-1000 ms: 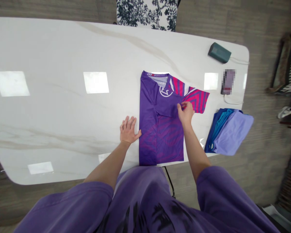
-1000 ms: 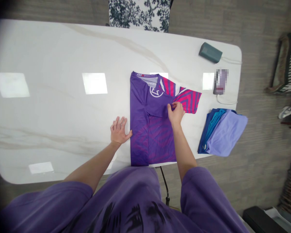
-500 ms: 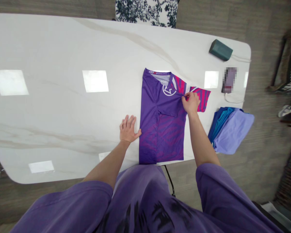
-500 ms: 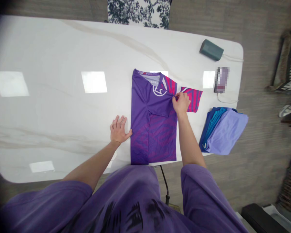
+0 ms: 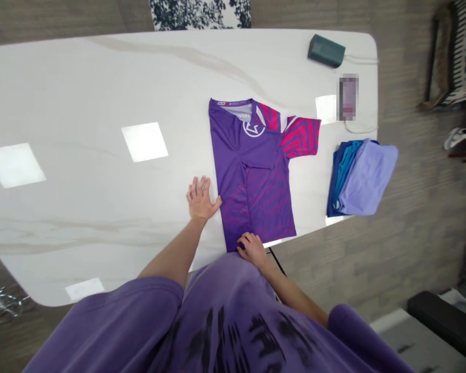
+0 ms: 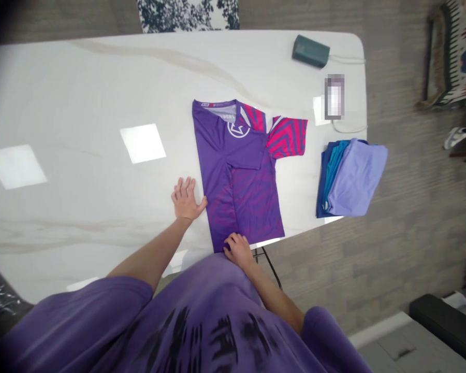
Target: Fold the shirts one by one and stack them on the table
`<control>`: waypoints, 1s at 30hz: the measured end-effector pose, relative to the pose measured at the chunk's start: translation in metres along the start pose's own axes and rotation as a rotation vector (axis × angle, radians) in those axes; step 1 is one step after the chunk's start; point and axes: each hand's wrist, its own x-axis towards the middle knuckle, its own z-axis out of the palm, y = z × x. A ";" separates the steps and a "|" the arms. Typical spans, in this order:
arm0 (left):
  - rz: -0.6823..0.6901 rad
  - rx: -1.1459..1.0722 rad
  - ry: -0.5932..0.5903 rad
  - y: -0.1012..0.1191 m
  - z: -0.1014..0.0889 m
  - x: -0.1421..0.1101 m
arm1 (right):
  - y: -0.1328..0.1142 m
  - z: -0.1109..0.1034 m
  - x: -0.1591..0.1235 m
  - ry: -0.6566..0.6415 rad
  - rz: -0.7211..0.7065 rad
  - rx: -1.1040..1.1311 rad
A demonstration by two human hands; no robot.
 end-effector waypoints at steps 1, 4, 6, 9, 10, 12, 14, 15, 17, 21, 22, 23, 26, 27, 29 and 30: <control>0.001 -0.007 0.000 0.003 -0.002 -0.002 | -0.001 0.011 -0.017 0.018 0.011 0.015; -0.002 -0.015 0.000 0.016 -0.008 -0.007 | 0.004 0.025 -0.061 0.099 0.036 0.065; -0.002 -0.011 0.000 0.025 -0.014 -0.010 | 0.019 0.019 -0.087 0.192 0.078 0.100; -0.021 -0.004 0.007 0.039 -0.021 -0.014 | 0.067 -0.008 -0.116 0.381 0.212 0.143; -0.048 -0.001 0.016 0.046 -0.023 -0.013 | 0.088 -0.020 -0.122 0.447 0.269 0.155; -0.118 0.020 0.062 0.064 -0.025 -0.009 | 0.134 -0.046 -0.128 0.561 0.384 0.172; -0.148 0.061 0.138 0.096 -0.023 0.004 | 0.176 -0.070 -0.129 0.633 0.473 0.184; -0.129 0.078 0.163 0.119 -0.019 0.015 | 0.194 -0.080 -0.127 0.644 0.502 0.186; -0.026 0.071 0.146 0.178 -0.005 0.045 | 0.222 -0.095 -0.124 0.606 0.533 0.161; 0.210 -0.070 -0.045 0.331 0.059 0.130 | 0.247 -0.104 -0.121 0.441 0.534 0.064; 0.230 -0.100 -0.084 0.369 0.080 0.151 | 0.249 -0.104 -0.122 0.422 0.522 0.065; 0.236 -0.122 -0.127 0.405 0.101 0.170 | 0.252 -0.103 -0.123 0.412 0.508 0.076; 0.207 -0.098 -0.215 0.489 0.162 0.215 | 0.259 -0.102 -0.128 0.402 0.455 0.128; 0.177 -0.068 -0.219 0.508 0.179 0.226 | 0.262 -0.101 -0.130 0.398 0.437 0.144; 0.100 -0.005 -0.196 0.532 0.206 0.242 | 0.267 -0.100 -0.132 0.394 0.401 0.172; 0.072 0.019 -0.179 0.539 0.216 0.248 | 0.269 -0.099 -0.133 0.396 0.385 0.185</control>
